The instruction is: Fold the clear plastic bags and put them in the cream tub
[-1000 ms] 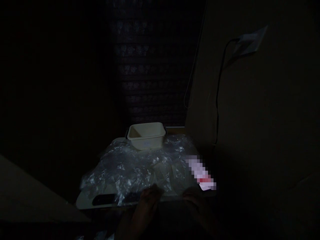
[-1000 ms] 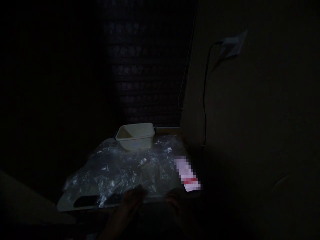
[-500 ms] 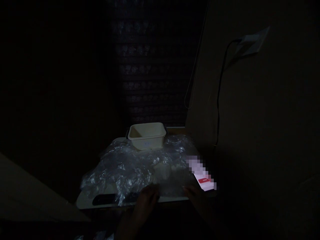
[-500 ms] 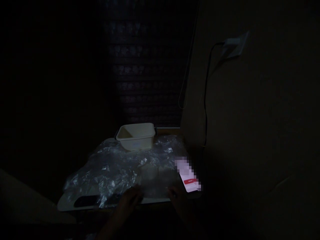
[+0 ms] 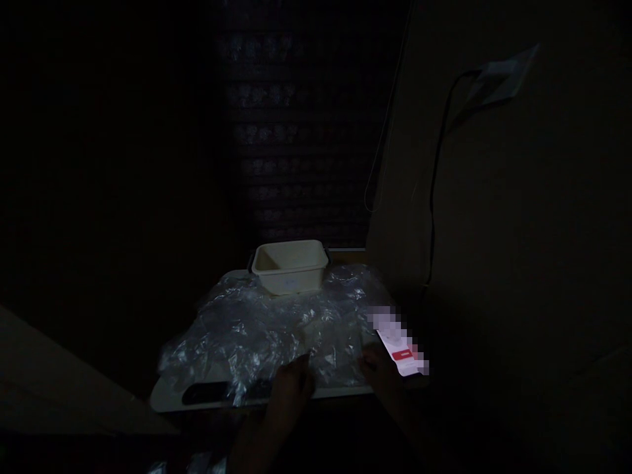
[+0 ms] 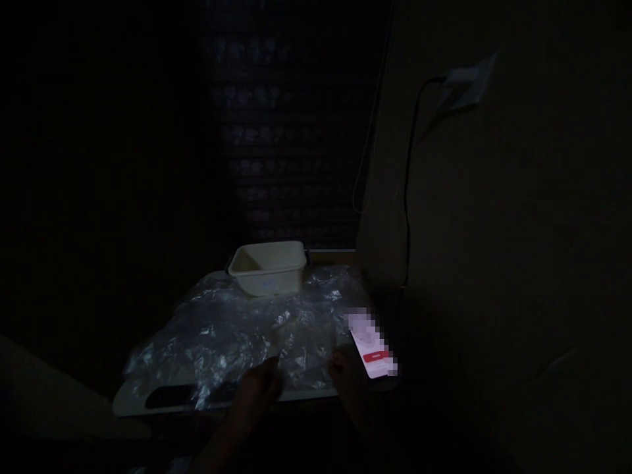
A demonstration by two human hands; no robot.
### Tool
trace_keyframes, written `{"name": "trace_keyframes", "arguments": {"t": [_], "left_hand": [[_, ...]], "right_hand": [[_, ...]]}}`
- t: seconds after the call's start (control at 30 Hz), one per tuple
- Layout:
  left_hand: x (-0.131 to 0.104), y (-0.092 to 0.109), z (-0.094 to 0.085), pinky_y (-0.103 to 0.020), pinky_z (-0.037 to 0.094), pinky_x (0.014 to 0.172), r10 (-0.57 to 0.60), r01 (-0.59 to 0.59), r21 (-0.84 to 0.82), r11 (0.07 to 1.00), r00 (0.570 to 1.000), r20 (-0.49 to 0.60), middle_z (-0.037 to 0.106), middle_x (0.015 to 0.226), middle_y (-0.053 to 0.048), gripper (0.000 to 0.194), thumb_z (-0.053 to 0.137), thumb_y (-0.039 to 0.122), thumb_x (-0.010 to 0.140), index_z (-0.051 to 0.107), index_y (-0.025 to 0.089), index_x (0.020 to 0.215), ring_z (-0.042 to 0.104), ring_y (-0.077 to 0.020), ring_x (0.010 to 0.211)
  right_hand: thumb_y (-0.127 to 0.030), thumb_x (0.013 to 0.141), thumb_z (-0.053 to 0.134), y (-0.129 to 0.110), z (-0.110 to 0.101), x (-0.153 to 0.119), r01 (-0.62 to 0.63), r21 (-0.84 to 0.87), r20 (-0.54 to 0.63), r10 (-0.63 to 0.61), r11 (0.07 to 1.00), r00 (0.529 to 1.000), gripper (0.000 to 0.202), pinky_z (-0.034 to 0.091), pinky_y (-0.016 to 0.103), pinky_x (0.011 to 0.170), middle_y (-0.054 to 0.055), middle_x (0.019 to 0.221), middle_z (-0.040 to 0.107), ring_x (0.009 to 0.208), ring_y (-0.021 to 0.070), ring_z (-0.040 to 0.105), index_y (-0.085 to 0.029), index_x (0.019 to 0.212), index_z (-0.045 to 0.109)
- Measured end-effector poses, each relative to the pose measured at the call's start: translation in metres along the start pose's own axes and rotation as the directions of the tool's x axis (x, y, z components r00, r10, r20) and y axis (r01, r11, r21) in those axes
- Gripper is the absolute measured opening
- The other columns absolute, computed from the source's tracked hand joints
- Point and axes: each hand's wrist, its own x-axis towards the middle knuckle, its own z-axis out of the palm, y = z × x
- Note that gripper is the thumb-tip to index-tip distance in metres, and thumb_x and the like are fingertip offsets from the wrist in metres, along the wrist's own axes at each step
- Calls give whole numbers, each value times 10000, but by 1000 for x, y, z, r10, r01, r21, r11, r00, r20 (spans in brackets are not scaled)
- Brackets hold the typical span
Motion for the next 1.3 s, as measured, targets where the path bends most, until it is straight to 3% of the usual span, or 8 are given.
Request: {"name": "trace_keyframes", "arguments": {"t": [0.17, 0.37, 0.43, 0.57, 0.73, 0.9, 1.03, 1.3], "left_hand": [[1, 5, -6, -305, 390, 679, 43, -33, 222, 974, 998, -42, 585, 816, -71, 356, 357, 156, 699, 450, 149, 1043, 526, -178, 749], [6, 17, 10, -330, 327, 823, 381, -359, 393, 847, 924, 23, 451, 1107, -95, 363, 322, 200, 756, 379, 136, 1109, 387, -189, 1017], [6, 16, 20, -355, 289, 861, 424, -390, 447, 805, 905, 26, 359, 1187, -115, 404, 292, 267, 779, 316, 111, 1151, 295, -204, 1092], [3, 10, 29, -409, 247, 877, 377, -325, 536, 779, 926, 14, 310, 1213, -138, 483, 259, 378, 779, 291, 91, 1165, 223, -237, 1126], [6, 16, 24, -423, 228, 882, 326, -286, 551, 784, 945, 27, 303, 1215, -145, 492, 230, 393, 782, 312, 84, 1156, 221, -246, 1124], [22, 32, 28, -354, 242, 889, 384, -385, 496, 778, 917, 108, 310, 1208, -152, 461, 233, 316, 790, 290, 53, 1164, 237, -216, 1121], [26, 33, 37, -345, 237, 889, 380, -383, 488, 784, 918, 111, 342, 1197, -124, 428, 246, 250, 778, 296, 76, 1166, 257, -203, 1113], [22, 22, 42, -401, 186, 894, 269, -225, 557, 799, 963, 2, 329, 1194, -164, 553, 236, 412, 750, 318, 41, 1152, 225, -268, 1118]], "right_hand": [[-314, 595, 423, 8, 5, 2, -13, -12, -35, 13, 1000, 999, 297, 433, 257, 609, 46, 704, 595, 673, 161, 550, -157, 795, 575], [-297, 616, 395, -3, 1, 0, 7, -42, 0, -7, 999, 1000, 353, 437, 274, 601, 59, 705, 583, 651, 168, 545, -119, 884, 541], [-288, 628, 377, -6, 0, 0, 12, -78, 13, -11, 997, 1000, 361, 440, 281, 580, 54, 663, 577, 626, 171, 542, -111, 903, 529], [-256, 638, 368, -2, -2, 0, 36, -131, -2, -36, 991, 999, 335, 444, 273, 585, 36, 670, 579, 639, 163, 546, -150, 920, 516], [-199, 662, 345, -6, -7, -1, 133, -299, -95, -168, 945, 981, 336, 388, 328, 771, 77, 950, 551, 906, 195, 484, -167, 952, 511], [-107, 699, 261, -36, 1, 0, 470, -301, 219, -420, 830, 881, 407, 321, 292, 875, 87, 1105, 460, 1027, 147, 390, -112, 1061, 444], [-198, 773, 228, -43, 12, 1, 590, -301, 379, -473, 749, 795, 411, 286, 283, 903, 93, 1201, 349, 1099, 138, 294, -90, 1160, 314], [-374, 793, 173, -19, 9, 1, 590, -498, 397, -438, 636, 807, 473, 96, 429, 934, 83, 1243, 264, 1154, 188, 153, -126, 1186, 262]]}}
